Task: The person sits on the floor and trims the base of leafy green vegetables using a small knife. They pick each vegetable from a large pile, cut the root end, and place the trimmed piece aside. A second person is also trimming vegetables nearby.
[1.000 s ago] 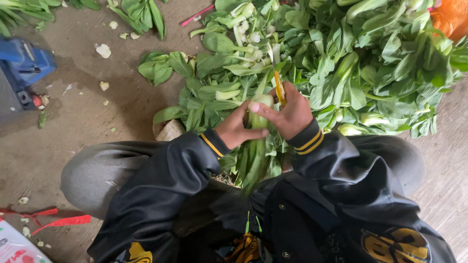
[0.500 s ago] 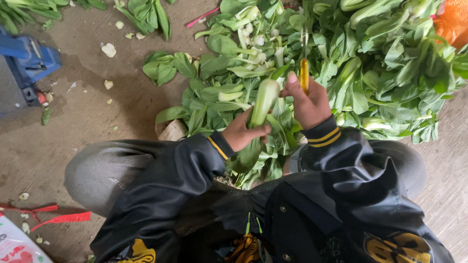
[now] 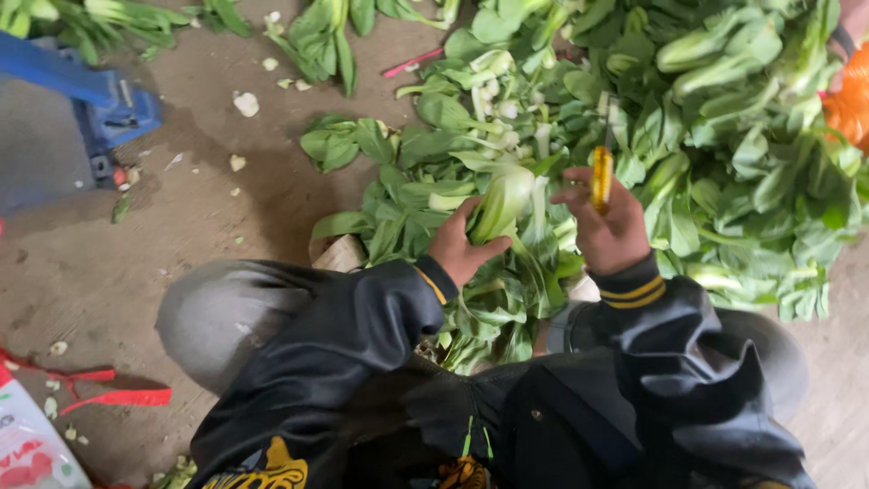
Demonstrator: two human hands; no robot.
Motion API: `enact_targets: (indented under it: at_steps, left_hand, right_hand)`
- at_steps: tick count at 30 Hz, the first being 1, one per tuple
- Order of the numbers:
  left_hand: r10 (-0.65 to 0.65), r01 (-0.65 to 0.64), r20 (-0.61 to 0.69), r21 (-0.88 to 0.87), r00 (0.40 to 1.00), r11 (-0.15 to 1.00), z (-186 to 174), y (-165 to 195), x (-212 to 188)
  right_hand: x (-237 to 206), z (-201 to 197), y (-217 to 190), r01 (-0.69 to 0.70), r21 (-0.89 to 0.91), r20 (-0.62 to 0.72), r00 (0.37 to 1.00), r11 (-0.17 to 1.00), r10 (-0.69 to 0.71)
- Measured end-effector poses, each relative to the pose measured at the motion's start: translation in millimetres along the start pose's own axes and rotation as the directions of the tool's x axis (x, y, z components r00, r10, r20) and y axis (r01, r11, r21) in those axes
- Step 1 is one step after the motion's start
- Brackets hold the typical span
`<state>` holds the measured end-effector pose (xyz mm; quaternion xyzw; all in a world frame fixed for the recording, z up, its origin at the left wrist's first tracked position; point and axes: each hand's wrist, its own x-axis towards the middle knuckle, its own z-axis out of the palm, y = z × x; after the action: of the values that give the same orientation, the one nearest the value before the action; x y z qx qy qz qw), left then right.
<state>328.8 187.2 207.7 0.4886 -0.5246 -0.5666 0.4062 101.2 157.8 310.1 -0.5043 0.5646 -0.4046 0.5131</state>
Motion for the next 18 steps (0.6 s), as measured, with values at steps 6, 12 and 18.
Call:
enact_targets:
  at_steps: [6,12,18]
  left_hand:
    - [-0.575,0.578,0.065,-0.153,0.815,0.802,35.7,-115.5,26.7]
    - [-0.377,0.338,0.083,-0.644,0.923,0.686,-6.2,-81.4,116.3]
    - [0.175,-0.704,-0.687,-0.651,0.705,0.282,-370.8,178.9,196.1]
  right_hand:
    - [9.7,-0.9,5.7,-0.047,0.149,0.006,0.999,0.988,0.047]
    - [24.6,-3.3,-10.4,-0.078,0.107,0.017,0.997,0.991,0.077]
    - [25.0,-2.5,-24.1,-0.140,0.166,-0.004,0.990,0.976,0.143]
